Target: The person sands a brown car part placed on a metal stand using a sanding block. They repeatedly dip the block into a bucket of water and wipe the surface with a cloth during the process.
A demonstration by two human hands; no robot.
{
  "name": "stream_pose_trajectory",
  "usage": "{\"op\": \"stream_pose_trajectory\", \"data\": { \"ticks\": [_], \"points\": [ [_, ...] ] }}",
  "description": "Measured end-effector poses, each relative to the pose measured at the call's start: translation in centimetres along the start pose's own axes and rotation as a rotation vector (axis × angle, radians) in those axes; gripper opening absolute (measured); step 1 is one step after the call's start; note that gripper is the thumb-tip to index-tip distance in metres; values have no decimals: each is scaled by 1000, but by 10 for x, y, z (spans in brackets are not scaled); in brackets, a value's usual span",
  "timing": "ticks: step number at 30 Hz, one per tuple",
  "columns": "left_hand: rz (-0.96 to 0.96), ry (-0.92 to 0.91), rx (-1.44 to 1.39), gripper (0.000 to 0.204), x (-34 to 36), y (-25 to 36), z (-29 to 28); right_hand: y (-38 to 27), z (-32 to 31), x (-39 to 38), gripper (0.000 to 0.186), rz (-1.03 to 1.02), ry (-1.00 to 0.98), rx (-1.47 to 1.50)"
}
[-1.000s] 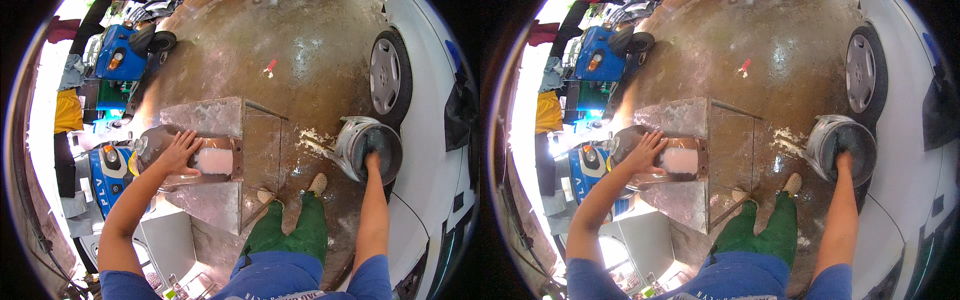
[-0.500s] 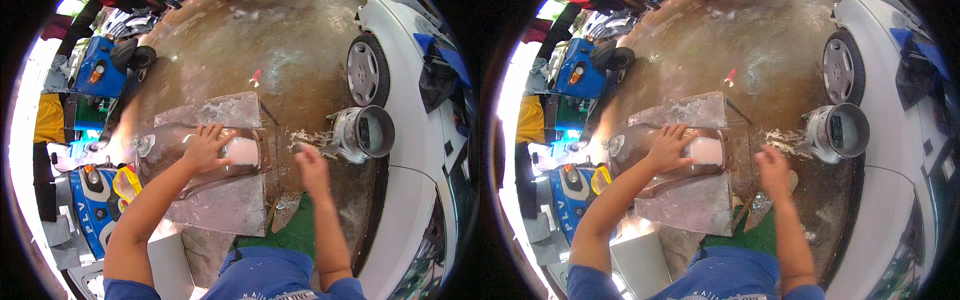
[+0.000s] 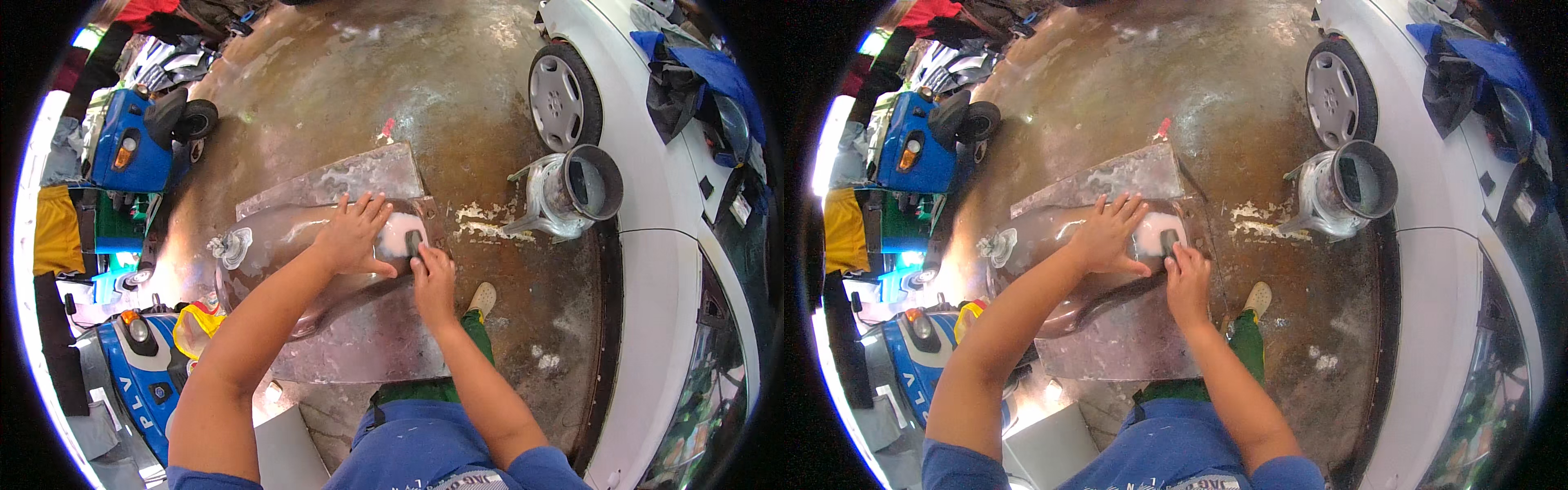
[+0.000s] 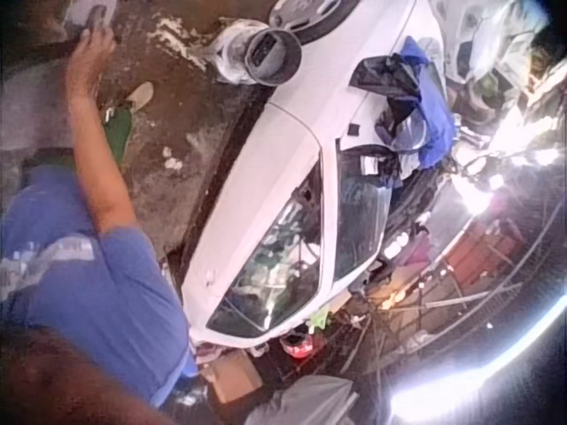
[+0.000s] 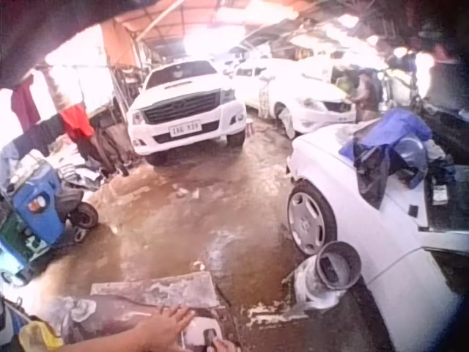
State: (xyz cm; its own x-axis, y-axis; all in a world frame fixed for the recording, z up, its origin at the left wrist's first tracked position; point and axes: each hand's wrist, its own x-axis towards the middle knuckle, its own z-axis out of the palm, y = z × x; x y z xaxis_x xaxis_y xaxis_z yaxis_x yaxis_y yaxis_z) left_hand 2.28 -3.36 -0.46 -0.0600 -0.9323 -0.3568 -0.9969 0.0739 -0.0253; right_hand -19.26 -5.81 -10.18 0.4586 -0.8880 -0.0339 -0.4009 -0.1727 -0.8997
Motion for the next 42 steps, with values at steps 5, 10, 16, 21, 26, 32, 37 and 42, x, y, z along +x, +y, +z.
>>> {"op": "stream_pose_trajectory", "data": {
  "ticks": [5, 10, 16, 21, 26, 32, 37, 42],
  "points": [
    [28, -62, -28, 133, 13, 6, -12, 24, 10, 44, 34, -4, 112, -93],
    [14, -55, -52, 131, 4, -3, -8, -23, 2, -1, 35, -20, 34, -16],
    [50, -10, -2, 129, 12, -2, -4, -1, 15, 30, 32, 23, 130, -7],
    [43, -32, 5, 129, 13, 1, -8, -1, 14, 29, 35, 2, 163, 16],
    [46, -25, -13, 128, 9, -6, -7, -28, 10, 2, 31, 0, 88, -6],
    [55, -38, -1, 129, 18, 0, -11, 4, 9, 17, 33, 56, 159, -22],
    [59, -46, 4, 129, 16, -2, -12, -20, 1, -10, 36, -10, 96, 17],
    [68, -25, 25, 129, 12, -2, -5, 1, 10, -5, 34, 48, 163, -20]
  ]
}}
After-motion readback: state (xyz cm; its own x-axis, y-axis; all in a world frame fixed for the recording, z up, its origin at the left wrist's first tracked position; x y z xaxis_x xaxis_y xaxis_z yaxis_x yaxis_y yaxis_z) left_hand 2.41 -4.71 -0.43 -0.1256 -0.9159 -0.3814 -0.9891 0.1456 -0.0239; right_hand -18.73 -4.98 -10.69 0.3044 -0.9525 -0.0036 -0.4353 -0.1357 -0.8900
